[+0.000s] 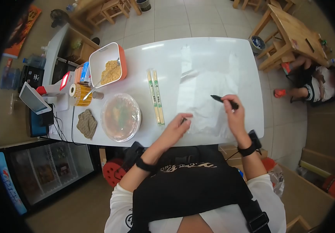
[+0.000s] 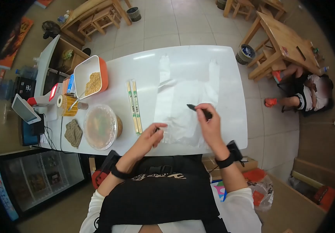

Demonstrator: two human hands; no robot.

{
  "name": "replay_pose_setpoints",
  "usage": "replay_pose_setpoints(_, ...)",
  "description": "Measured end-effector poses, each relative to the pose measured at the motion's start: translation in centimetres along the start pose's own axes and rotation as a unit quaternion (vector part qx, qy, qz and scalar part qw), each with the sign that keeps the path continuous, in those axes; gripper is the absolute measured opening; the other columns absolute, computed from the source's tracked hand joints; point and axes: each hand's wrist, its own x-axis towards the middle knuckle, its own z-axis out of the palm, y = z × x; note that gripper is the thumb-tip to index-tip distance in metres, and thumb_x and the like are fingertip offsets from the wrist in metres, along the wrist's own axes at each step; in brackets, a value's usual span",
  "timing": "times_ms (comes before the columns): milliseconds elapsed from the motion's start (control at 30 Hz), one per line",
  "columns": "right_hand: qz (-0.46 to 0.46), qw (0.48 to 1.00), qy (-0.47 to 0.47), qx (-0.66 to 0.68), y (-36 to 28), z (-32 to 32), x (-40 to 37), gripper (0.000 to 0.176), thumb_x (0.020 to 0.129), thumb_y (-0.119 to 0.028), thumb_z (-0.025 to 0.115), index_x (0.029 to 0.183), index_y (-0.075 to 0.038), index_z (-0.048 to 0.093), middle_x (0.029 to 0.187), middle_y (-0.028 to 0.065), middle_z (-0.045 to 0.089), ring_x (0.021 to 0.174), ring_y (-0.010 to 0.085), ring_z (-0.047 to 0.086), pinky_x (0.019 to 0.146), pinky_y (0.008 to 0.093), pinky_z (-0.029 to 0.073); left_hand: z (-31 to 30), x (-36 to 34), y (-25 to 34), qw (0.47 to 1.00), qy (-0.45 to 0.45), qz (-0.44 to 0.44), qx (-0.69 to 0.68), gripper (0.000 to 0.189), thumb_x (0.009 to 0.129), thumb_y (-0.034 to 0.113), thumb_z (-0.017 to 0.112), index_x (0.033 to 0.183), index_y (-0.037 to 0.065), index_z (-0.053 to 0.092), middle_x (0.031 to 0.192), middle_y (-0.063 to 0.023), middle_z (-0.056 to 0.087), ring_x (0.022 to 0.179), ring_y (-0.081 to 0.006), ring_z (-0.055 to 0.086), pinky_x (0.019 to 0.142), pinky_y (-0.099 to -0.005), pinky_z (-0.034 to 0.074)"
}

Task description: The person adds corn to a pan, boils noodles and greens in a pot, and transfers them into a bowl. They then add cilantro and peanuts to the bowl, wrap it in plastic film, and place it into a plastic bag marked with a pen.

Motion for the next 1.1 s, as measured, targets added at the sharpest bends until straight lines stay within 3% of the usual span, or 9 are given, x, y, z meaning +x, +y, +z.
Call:
replay_pose_setpoints(167,-0.024,0.995,-0.042,-0.092,0.8,2.5,0.7,0.008,0.082,-0.006,0.054,0.09,-0.003,0.056,0.079,0.0064,0.05,0.068,0.0144,0.048,0.061,0.024,0.038,-0.6,5.5,-4.8,0.978,0.114,0.087,0.15,0.033,0.089,0.019,0.046,0.119,0.005,0.042,0.074,0.0012,0.041,0.062,-0.0069,0.037,0.057,-0.0207,0.035)
replay_pose_setpoints(400,-0.023,0.985,0.016,-0.169,0.9,0.8,-0.9,0.009,0.081,-0.006,0.055,0.089,-0.003,0.056,0.08,0.0089,0.053,0.07,0.0201,0.054,0.062,0.0267,0.041,-1.1,5.8,-5.4,0.989,0.089,0.024,0.118,0.033,0.088,0.016,0.048,0.119,0.006,0.041,0.077,0.0002,0.045,0.065,-0.0078,0.04,0.058,-0.0209,0.037)
replay_pose_setpoints(467,0.03,0.993,-0.08,-0.083,0.5,1.0,-1.8,0.008,0.08,-0.006,0.055,0.088,-0.003,0.057,0.08,0.0093,0.055,0.069,0.0204,0.054,0.063,0.0264,0.042,-0.8,5.5,-4.7,0.996,0.068,0.018,0.056,0.028,0.089,0.015,0.048,0.115,0.007,0.044,0.078,0.0006,0.046,0.068,-0.0077,0.042,0.061,-0.0212,0.038)
replay_pose_setpoints(533,0.009,0.993,-0.059,-0.102,1.0,0.1,-1.8,0.007,0.081,-0.006,0.054,0.086,-0.002,0.057,0.077,0.007,0.055,0.067,0.0158,0.053,0.062,0.0247,0.041,-0.7,4.9,-3.0,0.998,0.044,0.019,0.042,0.028,0.087,0.012,0.049,0.114,0.005,0.046,0.084,-0.0029,0.048,0.073,-0.0095,0.045,0.066,-0.0218,0.04)
replay_pose_setpoints(600,0.078,0.993,0.017,-0.082,0.3,-1.1,-1.5,0.006,0.082,-0.006,0.054,0.084,-0.001,0.057,0.074,0.0029,0.054,0.066,0.0111,0.05,0.06,0.0229,0.04,-0.2,4.0,-1.8,0.999,0.022,0.019,0.026,0.028,0.086,0.01,0.05,0.113,0.004,0.047,0.09,-0.0064,0.05,0.079,-0.0112,0.048,0.071,-0.0224,0.041)
replay_pose_setpoints(667,0.062,0.998,0.022,-0.014,-1.5,-1.3,-1.4,0.011,0.084,-0.01,0.053,0.082,0.0,0.057,0.071,0.0007,0.052,0.061,0.0078,0.046,0.055,0.021,0.037,0.5,3.1,-0.8,0.992,0.041,0.115,0.045,0.029,0.088,0.011,0.05,0.117,0.008,0.05,0.081,0.0007,0.047,0.075,-0.0075,0.045,0.066,-0.0197,0.038)
replay_pose_setpoints(733,0.088,0.975,-0.018,0.201,-2.9,-1.1,-1.4,0.016,0.085,-0.014,0.051,0.081,0.001,0.057,0.069,0.0003,0.051,0.056,0.0061,0.042,0.052,0.0198,0.034,1.1,1.9,0.6,0.987,0.039,0.141,0.067,0.032,0.088,0.01,0.05,0.12,0.009,0.049,0.084,-0.0001,0.047,0.076,-0.0079,0.044,0.067,-0.02,0.038)
replay_pose_setpoints(1000,0.085,0.971,-0.093,0.205,-5.3,1.8,-2.1,0.019,0.085,-0.016,0.049,0.081,0.001,0.056,0.064,-0.0005,0.047,0.051,0.0033,0.035,0.047,0.0185,0.028,-0.1,-2.0,3.0,0.961,0.0,0.208,0.185,0.039,0.086,0.008,0.052,0.125,0.009,0.046,0.088,-0.0059,0.045,0.08,-0.0147,0.045,0.073,-0.0242,0.039)
replay_pose_setpoints(1100,0.185,0.929,-0.101,0.305,-6.3,3.3,-2.4,0.018,0.085,-0.017,0.048,0.077,-0.001,0.051,0.061,-0.0016,0.042,0.045,0.0023,0.028,0.042,0.0181,0.022,-0.9,-3.1,2.5,0.932,-0.007,0.285,0.224,0.047,0.086,0.006,0.049,0.131,0.005,0.035,0.096,-0.0114,0.046,0.086,-0.0217,0.047,0.079,-0.029,0.039)
